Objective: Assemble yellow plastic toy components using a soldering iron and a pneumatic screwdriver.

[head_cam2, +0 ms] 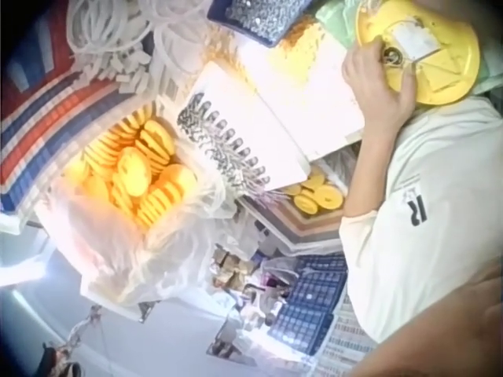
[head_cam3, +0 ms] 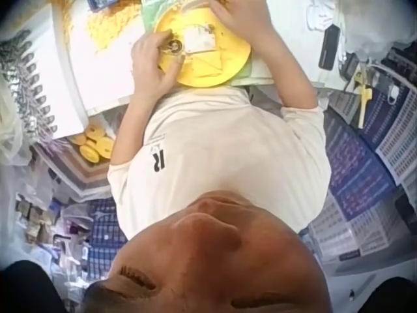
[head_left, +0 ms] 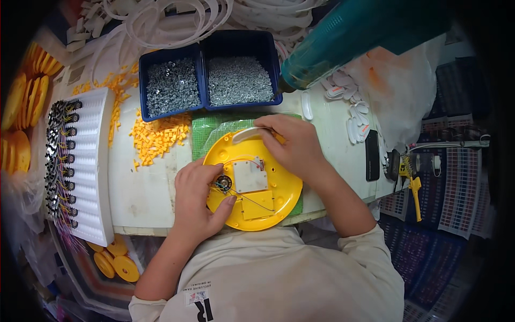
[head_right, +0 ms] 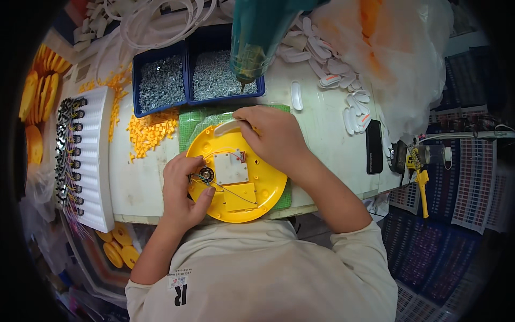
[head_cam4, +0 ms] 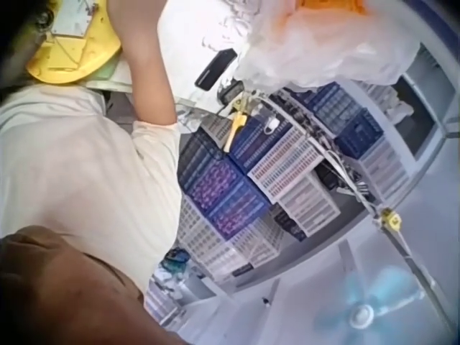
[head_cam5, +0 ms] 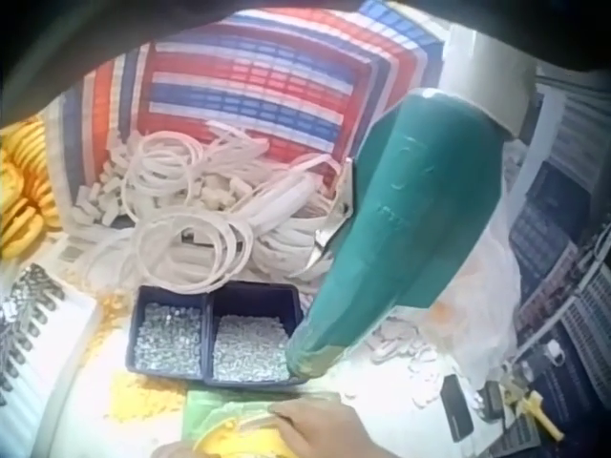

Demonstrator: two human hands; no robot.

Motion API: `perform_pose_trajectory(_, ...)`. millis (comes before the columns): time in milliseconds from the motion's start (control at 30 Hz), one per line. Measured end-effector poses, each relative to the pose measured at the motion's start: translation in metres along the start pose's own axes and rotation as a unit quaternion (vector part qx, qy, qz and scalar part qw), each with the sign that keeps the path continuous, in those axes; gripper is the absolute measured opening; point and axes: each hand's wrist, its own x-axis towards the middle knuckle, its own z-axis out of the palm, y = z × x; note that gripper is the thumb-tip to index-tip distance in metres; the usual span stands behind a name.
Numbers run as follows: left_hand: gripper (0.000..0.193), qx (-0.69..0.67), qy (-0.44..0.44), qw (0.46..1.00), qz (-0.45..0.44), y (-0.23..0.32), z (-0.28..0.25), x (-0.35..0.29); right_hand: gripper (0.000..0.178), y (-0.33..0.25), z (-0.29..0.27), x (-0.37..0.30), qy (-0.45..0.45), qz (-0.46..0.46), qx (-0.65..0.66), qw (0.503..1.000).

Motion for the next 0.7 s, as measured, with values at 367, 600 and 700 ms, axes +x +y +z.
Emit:
perform_pose_trajectory(367,0.056,0.006,0.002,1.0,0.009,0.0,-0.001,0.001,0.015,0.001,0.002,-0.001,0.005,0.017,-0.015,1.0)
perform_pose_trajectory(600,0.056,0.005,0.008,1.0,0.009,0.001,-0.001,0.002,0.018,0.004,0.004,-0.004,0.041,-0.081,-0.074,0.993)
perform_pose_trajectory(700,0.056,-0.002,0.001,1.0,0.0,0.002,0.002,0.006,0.02,0.002,-0.005,-0.006,-0.028,-0.028,-0.166,0.985)
